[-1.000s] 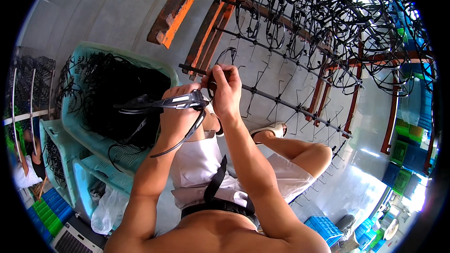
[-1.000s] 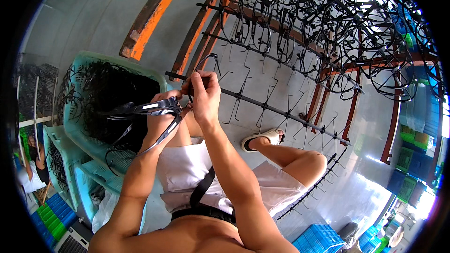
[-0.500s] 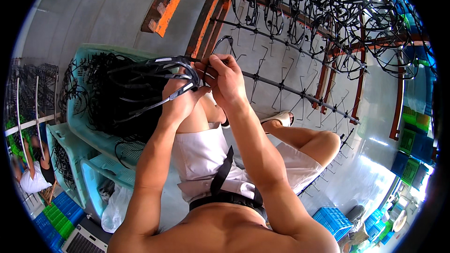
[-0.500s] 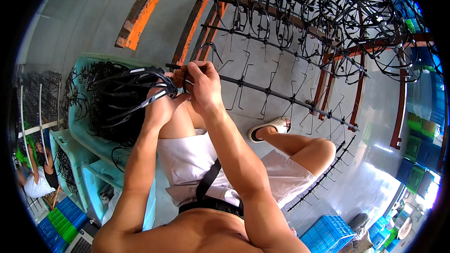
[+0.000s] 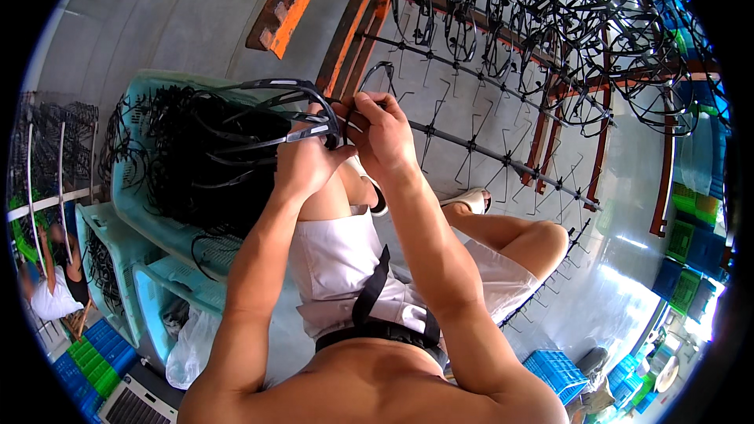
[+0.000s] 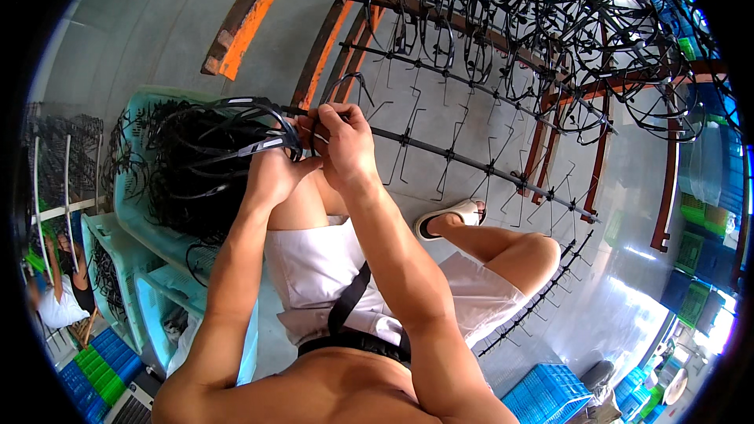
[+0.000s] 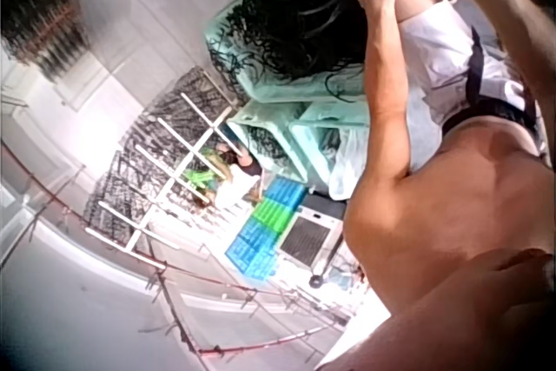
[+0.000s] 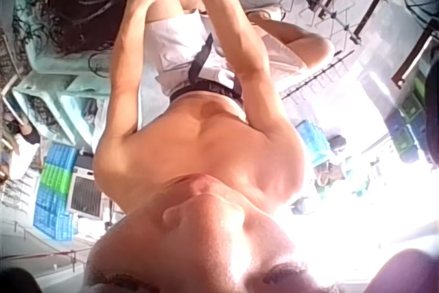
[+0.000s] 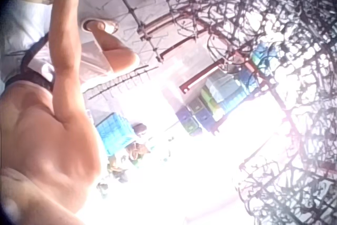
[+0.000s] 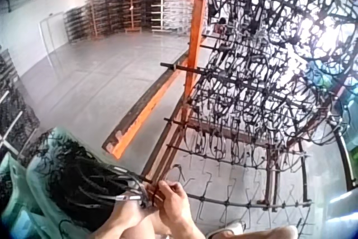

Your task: The person sits on the floor and repeatedly picks up black wire loops from a basket. They attach each loop to a horizontal metal rod on a large orange rack using pliers to secure them in place.

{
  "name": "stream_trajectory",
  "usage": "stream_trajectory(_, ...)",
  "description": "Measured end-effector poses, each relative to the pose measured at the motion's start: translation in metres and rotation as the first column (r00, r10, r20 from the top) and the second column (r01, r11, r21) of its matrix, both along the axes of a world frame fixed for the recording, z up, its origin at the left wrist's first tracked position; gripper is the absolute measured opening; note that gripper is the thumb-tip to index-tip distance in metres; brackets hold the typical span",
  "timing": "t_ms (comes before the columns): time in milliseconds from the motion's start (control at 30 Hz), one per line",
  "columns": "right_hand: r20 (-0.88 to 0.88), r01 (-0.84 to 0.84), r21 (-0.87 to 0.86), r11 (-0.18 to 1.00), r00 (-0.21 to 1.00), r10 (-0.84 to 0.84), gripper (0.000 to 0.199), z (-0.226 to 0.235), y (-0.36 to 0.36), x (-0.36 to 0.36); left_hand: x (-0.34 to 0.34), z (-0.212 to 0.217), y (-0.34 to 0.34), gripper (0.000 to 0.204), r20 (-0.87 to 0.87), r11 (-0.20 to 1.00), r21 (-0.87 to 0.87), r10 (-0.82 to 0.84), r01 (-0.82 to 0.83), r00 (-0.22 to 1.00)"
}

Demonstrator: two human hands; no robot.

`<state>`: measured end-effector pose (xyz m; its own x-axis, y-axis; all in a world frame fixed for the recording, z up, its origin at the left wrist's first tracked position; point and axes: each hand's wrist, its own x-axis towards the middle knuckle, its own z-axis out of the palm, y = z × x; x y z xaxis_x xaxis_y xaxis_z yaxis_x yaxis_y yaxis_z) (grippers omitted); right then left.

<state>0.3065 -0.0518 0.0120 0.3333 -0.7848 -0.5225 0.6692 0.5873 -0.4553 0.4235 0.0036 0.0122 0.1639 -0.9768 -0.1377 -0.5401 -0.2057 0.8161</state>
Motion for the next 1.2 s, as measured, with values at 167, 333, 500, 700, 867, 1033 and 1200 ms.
stream_trajectory(167, -0.021, -0.033, 0.012, 0.999, 0.999, 0.033, 0.01, 0.005, -0.002, -0.004, 0.006, -0.011, -0.002, 0.048, -0.012, 0.999, 0.02, -0.029, 0.03, 0.999)
stream_trajectory(333, -0.024, -0.005, 0.026, 1.0, 1.0, 0.006, 0.009, 0.001, -0.005, -0.004, 0.007, 0.005, -0.009, 0.047, 0.016, 0.988, 0.125, -0.097, 0.094, 0.995)
stream_trajectory(500, -0.03, -0.051, -0.011, 0.999, 0.998, 0.051, 0.015, 0.002, -0.008, -0.004, 0.013, -0.006, 0.002, 0.036, -0.186, 0.994, 0.038, -0.09, 0.099, 0.978)
stream_trajectory(700, -0.039, -0.043, -0.037, 0.998, 0.998, 0.041, 0.017, 0.002, -0.009, -0.004, 0.005, -0.001, -0.004, 0.031, -0.01, 0.997, 0.075, -0.01, 0.011, 1.0)
stream_trajectory(867, -0.054, -0.026, -0.155, 0.988, 0.998, 0.017, 0.021, -0.02, -0.01, -0.003, 0.008, 0.004, -0.014, 0.025, 0.012, 0.981, 0.131, -0.144, 0.142, 0.989)
stream_trajectory(1033, -0.035, 0.002, -0.259, 0.966, 0.999, -0.012, 0.02, -0.028, -0.011, 0.001, 0.019, 0.003, -0.031, 0.035, -0.521, 0.948, 0.171, -0.145, 0.27, 0.841)
stream_trajectory(1200, -0.093, 0.021, -0.243, 0.97, 0.995, -0.045, 0.018, -0.032, -0.019, 0.006, 0.019, 0.011, -0.037, 0.027, -0.535, 0.922, 0.285, -0.073, 0.261, 0.842)
